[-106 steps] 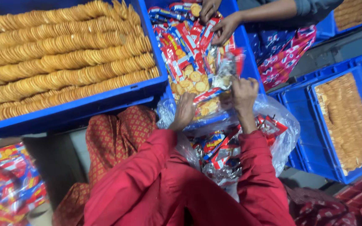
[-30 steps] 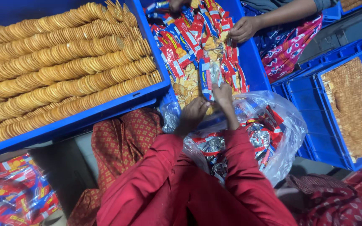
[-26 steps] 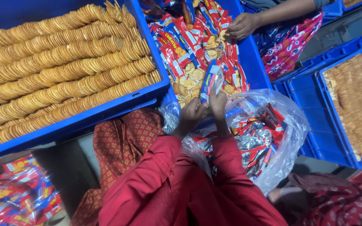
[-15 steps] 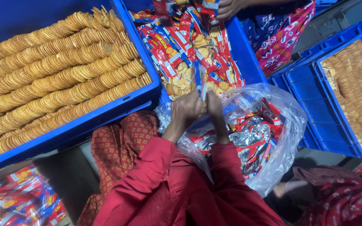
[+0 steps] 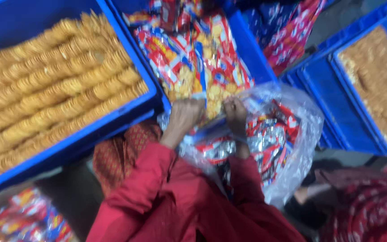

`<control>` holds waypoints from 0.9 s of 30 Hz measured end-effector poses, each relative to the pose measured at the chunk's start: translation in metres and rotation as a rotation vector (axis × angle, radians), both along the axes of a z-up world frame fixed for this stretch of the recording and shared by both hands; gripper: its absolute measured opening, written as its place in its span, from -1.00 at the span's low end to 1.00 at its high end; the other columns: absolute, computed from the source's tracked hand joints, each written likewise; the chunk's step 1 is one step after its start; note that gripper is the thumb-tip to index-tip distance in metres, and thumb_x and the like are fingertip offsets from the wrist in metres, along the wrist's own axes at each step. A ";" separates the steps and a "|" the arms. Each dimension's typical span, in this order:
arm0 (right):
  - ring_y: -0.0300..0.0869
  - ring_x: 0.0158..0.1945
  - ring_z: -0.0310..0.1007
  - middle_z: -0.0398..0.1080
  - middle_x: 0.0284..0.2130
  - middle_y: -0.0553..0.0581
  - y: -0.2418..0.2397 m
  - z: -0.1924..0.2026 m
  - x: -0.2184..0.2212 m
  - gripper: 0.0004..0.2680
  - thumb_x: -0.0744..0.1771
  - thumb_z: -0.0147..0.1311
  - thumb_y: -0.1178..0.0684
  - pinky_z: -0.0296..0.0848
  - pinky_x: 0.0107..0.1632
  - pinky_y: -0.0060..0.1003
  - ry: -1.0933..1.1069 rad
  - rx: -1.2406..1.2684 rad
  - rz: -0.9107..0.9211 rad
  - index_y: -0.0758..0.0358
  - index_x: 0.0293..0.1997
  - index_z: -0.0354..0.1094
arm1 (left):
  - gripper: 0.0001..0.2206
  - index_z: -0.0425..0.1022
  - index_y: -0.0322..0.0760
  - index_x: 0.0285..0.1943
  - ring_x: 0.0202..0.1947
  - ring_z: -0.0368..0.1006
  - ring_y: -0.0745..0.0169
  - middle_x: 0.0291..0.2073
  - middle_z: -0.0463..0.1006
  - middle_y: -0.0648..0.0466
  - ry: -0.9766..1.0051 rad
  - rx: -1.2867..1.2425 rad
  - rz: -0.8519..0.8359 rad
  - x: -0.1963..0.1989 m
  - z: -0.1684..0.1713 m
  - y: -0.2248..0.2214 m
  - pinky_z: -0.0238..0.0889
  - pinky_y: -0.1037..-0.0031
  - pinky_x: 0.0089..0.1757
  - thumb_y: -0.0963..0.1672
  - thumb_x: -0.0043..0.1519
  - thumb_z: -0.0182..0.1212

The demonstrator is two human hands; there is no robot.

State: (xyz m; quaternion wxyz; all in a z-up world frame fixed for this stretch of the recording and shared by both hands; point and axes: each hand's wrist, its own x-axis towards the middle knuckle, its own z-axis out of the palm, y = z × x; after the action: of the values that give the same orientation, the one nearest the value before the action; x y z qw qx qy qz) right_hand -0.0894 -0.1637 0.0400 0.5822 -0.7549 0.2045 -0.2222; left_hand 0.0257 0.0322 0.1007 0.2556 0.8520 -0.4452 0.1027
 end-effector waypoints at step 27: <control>0.33 -0.03 0.46 0.48 -0.15 0.48 -0.130 -0.097 0.117 -0.71 0.37 -0.05 -0.12 0.38 0.03 0.14 0.723 -0.544 -0.244 0.30 0.01 0.44 | -0.91 0.54 -0.21 -0.29 -0.26 0.55 0.03 -0.35 0.54 0.03 0.180 0.194 -0.440 -0.119 -0.043 -0.002 0.40 0.17 -0.18 -0.12 0.21 0.19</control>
State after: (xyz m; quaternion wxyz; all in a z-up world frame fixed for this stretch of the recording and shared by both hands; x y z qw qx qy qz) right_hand 0.0277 -0.2937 -0.0567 0.2244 -0.8795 0.4158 -0.0571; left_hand -0.0933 0.0303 0.0574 0.2276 0.7608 -0.6032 -0.0748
